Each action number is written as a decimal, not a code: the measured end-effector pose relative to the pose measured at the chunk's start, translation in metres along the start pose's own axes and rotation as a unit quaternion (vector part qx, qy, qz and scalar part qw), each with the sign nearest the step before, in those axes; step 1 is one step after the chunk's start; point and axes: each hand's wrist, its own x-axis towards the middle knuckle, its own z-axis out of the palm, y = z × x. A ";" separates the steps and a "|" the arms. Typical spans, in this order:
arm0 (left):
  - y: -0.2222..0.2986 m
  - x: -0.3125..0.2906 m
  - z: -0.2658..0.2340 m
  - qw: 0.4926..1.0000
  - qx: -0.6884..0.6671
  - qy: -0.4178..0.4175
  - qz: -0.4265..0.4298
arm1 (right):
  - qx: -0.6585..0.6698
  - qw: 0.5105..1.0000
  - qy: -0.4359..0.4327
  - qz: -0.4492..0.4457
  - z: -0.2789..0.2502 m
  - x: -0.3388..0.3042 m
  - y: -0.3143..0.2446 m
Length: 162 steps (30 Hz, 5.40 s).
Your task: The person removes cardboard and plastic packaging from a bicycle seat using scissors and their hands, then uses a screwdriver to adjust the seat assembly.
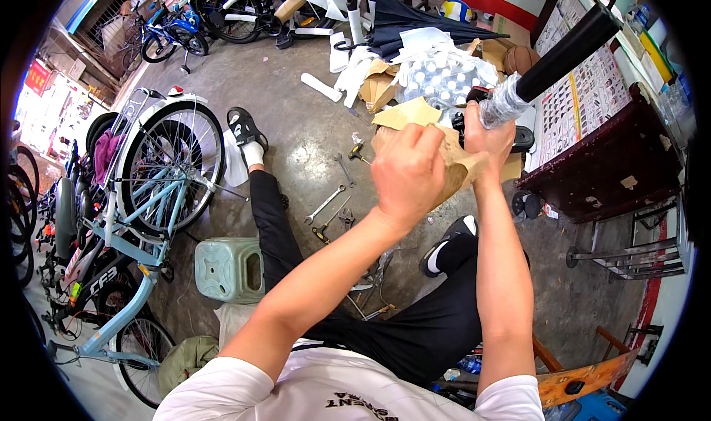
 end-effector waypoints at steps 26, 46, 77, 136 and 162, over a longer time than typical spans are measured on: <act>-0.037 0.038 0.018 0.758 -0.525 -0.042 -0.384 | 0.234 0.938 -0.254 0.036 -0.032 -0.002 -0.003; -0.012 0.030 0.015 0.934 -0.315 -0.059 -0.158 | 0.212 0.966 -0.141 -0.053 -0.013 -0.005 -0.010; -0.008 -0.022 -0.056 0.899 -0.112 -0.151 0.395 | 0.447 0.882 0.015 0.150 -0.040 0.006 -0.027; -0.068 0.036 -0.022 0.607 -0.618 -0.068 -0.496 | 0.509 0.712 -0.285 0.391 -0.009 -0.027 -0.034; -0.090 0.001 -0.048 0.688 -0.539 0.081 -0.480 | 0.047 0.899 -0.384 -0.206 -0.011 -0.051 -0.061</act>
